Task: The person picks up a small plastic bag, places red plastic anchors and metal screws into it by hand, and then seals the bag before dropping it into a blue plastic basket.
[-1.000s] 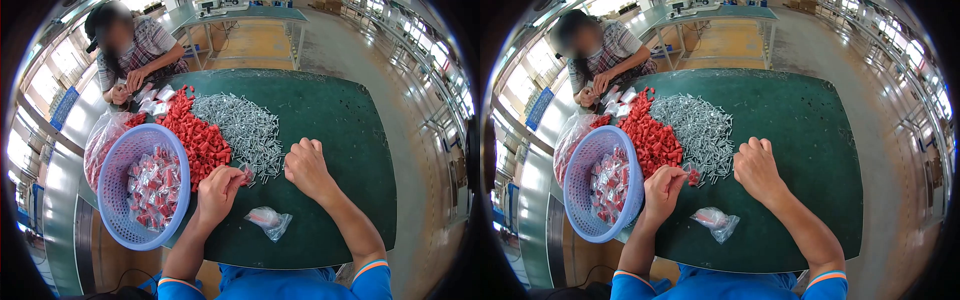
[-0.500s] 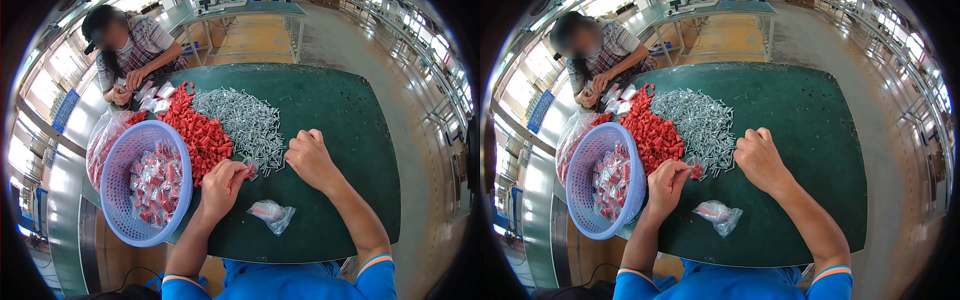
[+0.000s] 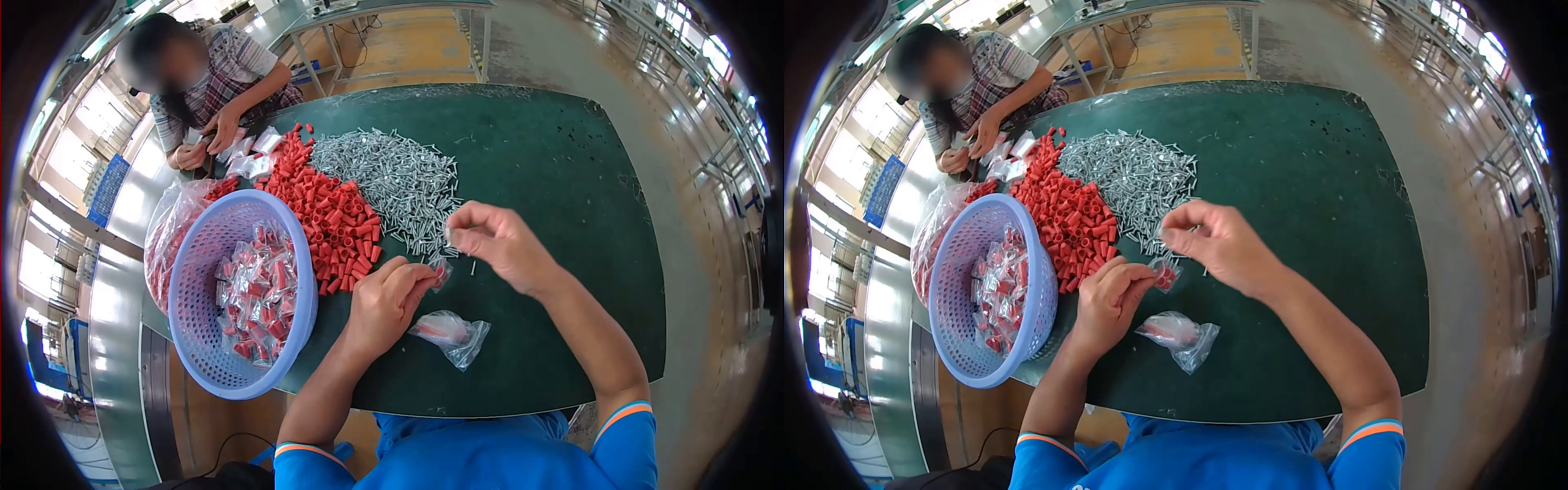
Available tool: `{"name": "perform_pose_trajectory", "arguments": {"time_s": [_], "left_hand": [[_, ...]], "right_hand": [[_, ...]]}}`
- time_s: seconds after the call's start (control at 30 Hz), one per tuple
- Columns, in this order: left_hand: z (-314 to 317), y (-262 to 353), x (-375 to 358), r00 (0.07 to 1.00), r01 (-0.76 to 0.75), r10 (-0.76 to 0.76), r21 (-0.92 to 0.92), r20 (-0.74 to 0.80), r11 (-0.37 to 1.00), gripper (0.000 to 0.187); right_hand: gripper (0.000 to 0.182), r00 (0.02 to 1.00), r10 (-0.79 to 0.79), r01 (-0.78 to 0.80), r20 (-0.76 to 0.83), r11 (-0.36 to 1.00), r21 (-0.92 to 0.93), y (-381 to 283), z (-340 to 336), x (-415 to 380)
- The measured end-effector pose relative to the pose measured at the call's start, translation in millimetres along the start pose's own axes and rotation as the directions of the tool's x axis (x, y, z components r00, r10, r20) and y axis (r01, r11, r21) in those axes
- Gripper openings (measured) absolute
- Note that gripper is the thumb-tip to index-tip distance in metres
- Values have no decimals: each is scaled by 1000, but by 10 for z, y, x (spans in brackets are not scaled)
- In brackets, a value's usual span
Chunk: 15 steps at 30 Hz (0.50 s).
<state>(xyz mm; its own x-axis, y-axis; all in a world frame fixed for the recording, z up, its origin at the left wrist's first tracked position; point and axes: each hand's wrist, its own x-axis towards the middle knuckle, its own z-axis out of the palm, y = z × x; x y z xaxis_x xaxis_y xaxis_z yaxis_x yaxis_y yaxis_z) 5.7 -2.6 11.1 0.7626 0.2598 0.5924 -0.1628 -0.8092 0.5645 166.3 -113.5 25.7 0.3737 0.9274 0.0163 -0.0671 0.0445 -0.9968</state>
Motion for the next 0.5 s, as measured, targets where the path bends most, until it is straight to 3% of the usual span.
{"name": "perform_pose_trajectory", "arguments": {"time_s": [0.07, 0.13, 0.17, 0.3, 0.37, 0.5], "left_hand": [[13, 11, -16, 1000, -4, 4, 3, 21, 1000, 16], [28, -10, -17, 999, -35, 35, -1, 15, 999, 17], [28, -14, -19, 999, -32, 32, -2, 15, 999, 17], [-17, -17, -9, 999, -36, 36, 21, 2, 999, 17], [-16, -21, -8, 999, -33, 33, 25, -11, 999, 17], [-8, -36, -31, 1000, -20, 20, 39, 13, 999, 16]], "right_hand": [[22, 999, 10, -12, 50, 999, 48, 70, 101, -13], [19, 980, -178, 180, 92, 983, -20, 213, 142, 11], [21, 975, -175, 195, 133, 969, -154, 192, 136, 3], [19, 964, -223, 258, 146, 919, -297, 220, 90, 4], [18, 946, -271, 323, 176, 819, -474, 188, 74, -24], [18, 945, -273, 325, 179, 834, -445, 209, 76, -16]]}}
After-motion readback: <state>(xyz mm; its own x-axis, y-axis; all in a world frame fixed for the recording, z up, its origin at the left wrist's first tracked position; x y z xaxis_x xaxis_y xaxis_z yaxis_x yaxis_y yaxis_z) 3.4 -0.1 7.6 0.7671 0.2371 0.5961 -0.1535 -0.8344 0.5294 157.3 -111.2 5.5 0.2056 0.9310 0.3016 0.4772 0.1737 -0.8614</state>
